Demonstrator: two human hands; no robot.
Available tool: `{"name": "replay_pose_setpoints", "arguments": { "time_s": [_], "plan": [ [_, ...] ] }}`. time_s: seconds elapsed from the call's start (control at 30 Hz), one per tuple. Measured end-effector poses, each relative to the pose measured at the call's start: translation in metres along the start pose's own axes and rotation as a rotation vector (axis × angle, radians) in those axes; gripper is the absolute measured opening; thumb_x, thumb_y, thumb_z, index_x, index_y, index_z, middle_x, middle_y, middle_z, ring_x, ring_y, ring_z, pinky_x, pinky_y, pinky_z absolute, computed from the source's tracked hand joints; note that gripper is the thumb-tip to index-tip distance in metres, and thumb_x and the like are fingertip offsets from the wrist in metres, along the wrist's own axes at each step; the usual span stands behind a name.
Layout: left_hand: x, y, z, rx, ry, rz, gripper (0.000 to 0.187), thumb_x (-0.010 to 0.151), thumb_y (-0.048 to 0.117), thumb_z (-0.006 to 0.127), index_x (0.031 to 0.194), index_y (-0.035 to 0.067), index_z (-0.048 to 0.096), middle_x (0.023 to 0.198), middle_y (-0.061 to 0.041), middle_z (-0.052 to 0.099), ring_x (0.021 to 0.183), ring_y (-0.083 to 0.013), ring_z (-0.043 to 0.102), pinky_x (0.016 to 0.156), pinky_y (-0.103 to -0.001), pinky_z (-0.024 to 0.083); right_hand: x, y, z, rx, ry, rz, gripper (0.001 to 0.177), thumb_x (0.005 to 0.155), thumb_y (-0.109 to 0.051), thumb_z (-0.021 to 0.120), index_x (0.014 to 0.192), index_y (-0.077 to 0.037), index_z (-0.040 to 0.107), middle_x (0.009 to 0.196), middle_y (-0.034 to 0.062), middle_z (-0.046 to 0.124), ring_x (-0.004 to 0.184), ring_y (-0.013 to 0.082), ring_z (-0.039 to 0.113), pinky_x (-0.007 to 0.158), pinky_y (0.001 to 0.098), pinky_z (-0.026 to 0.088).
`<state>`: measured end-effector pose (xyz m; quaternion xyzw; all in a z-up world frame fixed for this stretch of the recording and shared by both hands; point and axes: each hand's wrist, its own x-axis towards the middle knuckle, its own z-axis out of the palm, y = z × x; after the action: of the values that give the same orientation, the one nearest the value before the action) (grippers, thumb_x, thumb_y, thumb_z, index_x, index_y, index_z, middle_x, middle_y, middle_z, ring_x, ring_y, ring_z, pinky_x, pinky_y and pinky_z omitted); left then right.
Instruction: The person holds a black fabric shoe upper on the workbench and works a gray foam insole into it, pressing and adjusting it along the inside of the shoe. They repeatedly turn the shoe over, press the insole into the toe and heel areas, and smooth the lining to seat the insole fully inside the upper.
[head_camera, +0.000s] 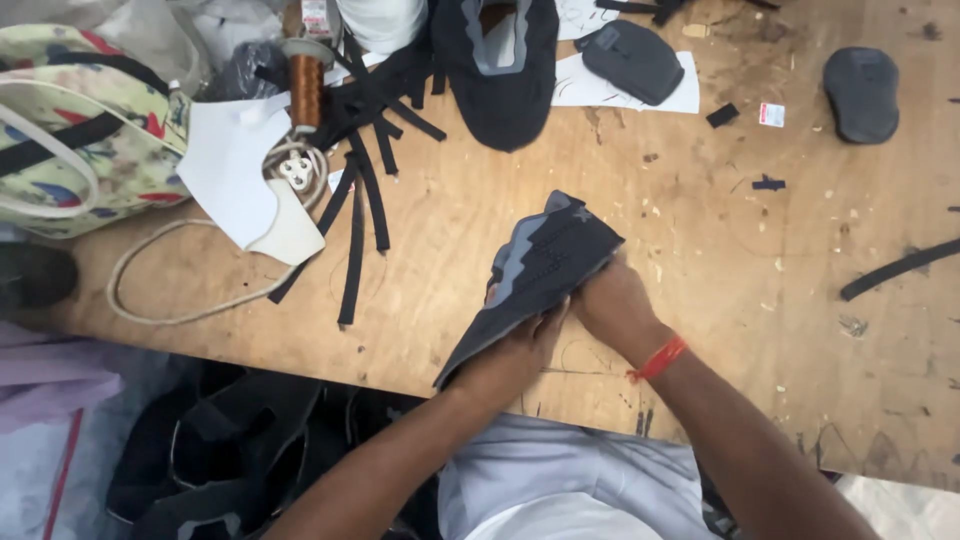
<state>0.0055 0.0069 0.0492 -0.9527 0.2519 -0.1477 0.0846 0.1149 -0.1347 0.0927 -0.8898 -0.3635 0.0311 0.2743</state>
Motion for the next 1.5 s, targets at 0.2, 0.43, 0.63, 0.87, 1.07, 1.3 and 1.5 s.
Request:
{"name": "replay_pose_setpoints", "arguments": {
  "time_s": [0.2, 0.43, 0.63, 0.87, 1.07, 1.3, 1.5],
  "plan": [
    [-0.004, 0.018, 0.033, -0.082, -0.146, -0.080, 0.045, 0.092, 0.018, 0.055, 0.129, -0.007, 0.064, 0.131, -0.032, 0.062, 0.121, -0.0478, 0.059, 0.112, -0.066, 0.038, -0.015, 0.003, 0.031, -0.251, 0.164, -0.350, 0.043, 0.079, -0.023, 0.066, 0.119, -0.009, 0.072, 0.127, 0.0148, 0.068, 0.127, 0.0390, 0.055, 0.107, 0.0638, 0.033],
    [0.006, 0.014, 0.003, -0.253, -0.085, -0.236, 0.053, 0.095, 0.023, 0.053, 0.139, -0.007, 0.056, 0.137, -0.032, 0.054, 0.123, -0.0544, 0.052, 0.106, -0.063, 0.040, -0.010, -0.062, -0.048, -0.063, 0.225, -0.234, 0.037, 0.090, -0.019, 0.071, 0.126, -0.013, 0.066, 0.129, 0.0136, 0.065, 0.124, 0.0351, 0.058, 0.104, 0.0487, 0.046],
    [0.022, 0.012, 0.001, -0.366, 0.011, -0.328, 0.056, 0.096, 0.021, 0.053, 0.144, -0.006, 0.045, 0.150, -0.029, 0.046, 0.139, -0.0438, 0.047, 0.117, -0.056, 0.037, 0.014, -0.062, -0.084, -0.194, 0.247, -0.243, 0.037, 0.084, -0.013, 0.069, 0.121, -0.013, 0.072, 0.121, 0.0106, 0.068, 0.110, 0.0339, 0.064, 0.089, 0.0473, 0.050],
    [0.035, -0.033, -0.017, -0.916, 0.259, -0.521, 0.076, 0.099, 0.032, 0.061, 0.154, -0.012, 0.034, 0.149, -0.035, 0.044, 0.141, -0.0485, 0.042, 0.115, -0.049, 0.037, -0.055, 0.047, -0.015, 0.796, -0.406, 0.371, 0.019, 0.082, 0.003, 0.056, 0.088, 0.003, 0.074, 0.077, 0.0178, 0.075, 0.074, 0.0393, 0.070, 0.062, 0.0409, 0.056],
    [0.033, -0.037, -0.011, -0.797, -0.044, -0.243, 0.078, 0.088, 0.046, 0.069, 0.143, -0.005, 0.046, 0.144, -0.032, 0.054, 0.134, -0.0447, 0.051, 0.111, -0.048, 0.040, -0.044, -0.062, -0.076, 0.194, -0.413, -0.127, 0.024, 0.093, -0.017, 0.063, 0.114, -0.007, 0.068, 0.111, 0.0150, 0.073, 0.104, 0.0355, 0.070, 0.086, 0.0433, 0.055],
    [0.038, -0.048, 0.004, -0.919, -0.069, -0.280, 0.086, 0.085, 0.046, 0.071, 0.146, -0.008, 0.043, 0.130, -0.035, 0.059, 0.123, -0.0465, 0.057, 0.104, -0.049, 0.045, -0.028, 0.023, -0.029, -0.077, -0.032, -0.213, 0.044, 0.101, -0.007, 0.050, 0.144, -0.004, 0.052, 0.141, 0.0274, 0.059, 0.126, 0.0438, 0.057, 0.102, 0.0482, 0.046],
    [0.047, -0.057, -0.011, -0.924, -0.167, -0.319, 0.064, 0.091, 0.035, 0.068, 0.139, -0.004, 0.051, 0.126, -0.031, 0.064, 0.118, -0.0451, 0.060, 0.103, -0.050, 0.047, -0.026, 0.031, -0.009, -0.149, -0.128, 0.050, 0.034, 0.102, -0.017, 0.050, 0.132, -0.008, 0.062, 0.133, 0.0199, 0.065, 0.124, 0.0385, 0.062, 0.104, 0.0460, 0.049]
  ]
}}
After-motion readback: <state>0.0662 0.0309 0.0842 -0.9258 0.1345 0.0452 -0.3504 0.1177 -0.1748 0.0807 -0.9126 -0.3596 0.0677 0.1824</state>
